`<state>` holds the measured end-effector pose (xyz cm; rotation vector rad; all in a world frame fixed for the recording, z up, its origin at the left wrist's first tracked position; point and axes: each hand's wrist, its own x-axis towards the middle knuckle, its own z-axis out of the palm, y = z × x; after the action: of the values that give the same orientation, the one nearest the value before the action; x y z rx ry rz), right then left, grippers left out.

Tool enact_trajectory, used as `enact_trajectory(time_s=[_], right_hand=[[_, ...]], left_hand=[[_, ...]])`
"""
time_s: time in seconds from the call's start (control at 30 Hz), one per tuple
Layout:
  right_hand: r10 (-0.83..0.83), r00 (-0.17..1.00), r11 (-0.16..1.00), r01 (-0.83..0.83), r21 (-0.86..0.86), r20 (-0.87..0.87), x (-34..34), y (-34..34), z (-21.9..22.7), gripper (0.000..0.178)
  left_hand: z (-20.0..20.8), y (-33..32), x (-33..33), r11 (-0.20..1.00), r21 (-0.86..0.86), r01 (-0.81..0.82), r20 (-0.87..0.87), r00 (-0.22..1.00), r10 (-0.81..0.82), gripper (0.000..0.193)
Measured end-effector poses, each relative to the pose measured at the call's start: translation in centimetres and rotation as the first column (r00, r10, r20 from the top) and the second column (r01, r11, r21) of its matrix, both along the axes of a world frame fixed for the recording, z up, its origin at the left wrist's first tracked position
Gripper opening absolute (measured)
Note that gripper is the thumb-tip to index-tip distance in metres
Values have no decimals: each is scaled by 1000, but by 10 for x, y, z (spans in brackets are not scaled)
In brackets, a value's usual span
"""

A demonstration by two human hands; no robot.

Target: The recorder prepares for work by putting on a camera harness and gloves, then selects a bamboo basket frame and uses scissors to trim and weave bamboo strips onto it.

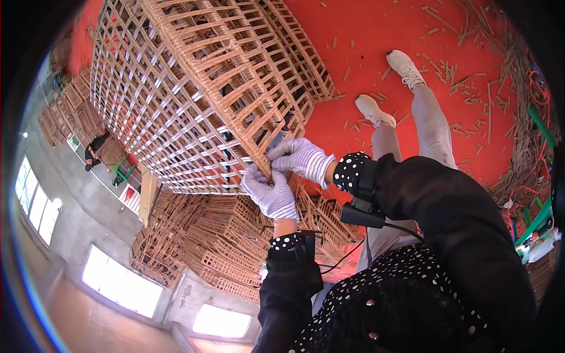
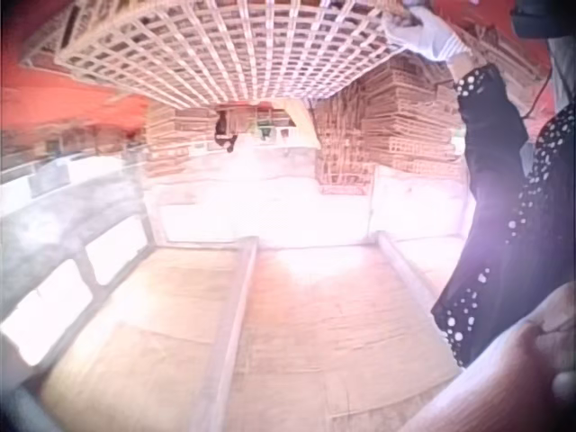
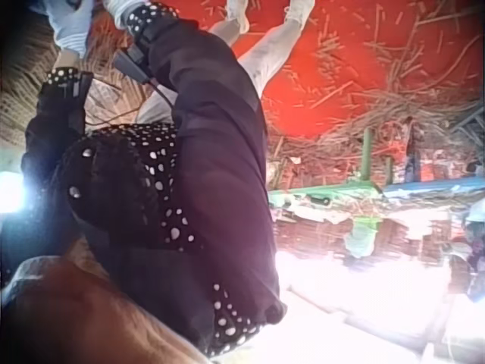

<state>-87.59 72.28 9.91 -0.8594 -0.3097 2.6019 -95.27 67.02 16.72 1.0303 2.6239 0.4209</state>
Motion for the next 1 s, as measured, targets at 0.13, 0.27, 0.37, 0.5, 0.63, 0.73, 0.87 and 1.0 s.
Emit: enact_trajectory(time_s=[0.13, 0.27, 0.37, 0.5, 0.63, 0.73, 0.87, 1.0], right_hand=[[8, 1000, 996, -10, -85, -19, -2, -2, -2, 18], [167, 983, 986, -166, -9, 72, 0, 10, 2, 17], [175, 935, 920, -266, 288, 308, 5, 28, 7, 21], [49, 926, 915, -193, 355, 375, -3, 57, 15, 34], [-109, 891, 873, -126, 471, 440, -16, 86, 22, 48], [-135, 899, 865, -98, 493, 416, -24, 113, 28, 55], [-113, 850, 803, -227, 551, 514, -35, 138, 37, 59], [-6, 859, 839, -274, 471, 511, -44, 152, 43, 64]], left_hand=[[-2, -2, -2, 999, -41, 3, -17, 1000, -3, 38], [-3, -4, -3, 999, -42, 4, -56, 998, -6, 36], [-2, -4, -3, 1000, 25, 14, 4, 1000, -14, 37], [2, -1, -4, 998, -18, 60, -53, 997, -61, 39], [14, -3, -7, 998, 6, 59, 59, 996, -59, 31], [24, -9, -17, 1000, 26, 17, -56, 998, -15, 38], [31, -21, -43, 774, 249, -582, 161, 813, 560, 49], [28, -29, -63, 392, 29, -919, 623, 323, 712, 63]])
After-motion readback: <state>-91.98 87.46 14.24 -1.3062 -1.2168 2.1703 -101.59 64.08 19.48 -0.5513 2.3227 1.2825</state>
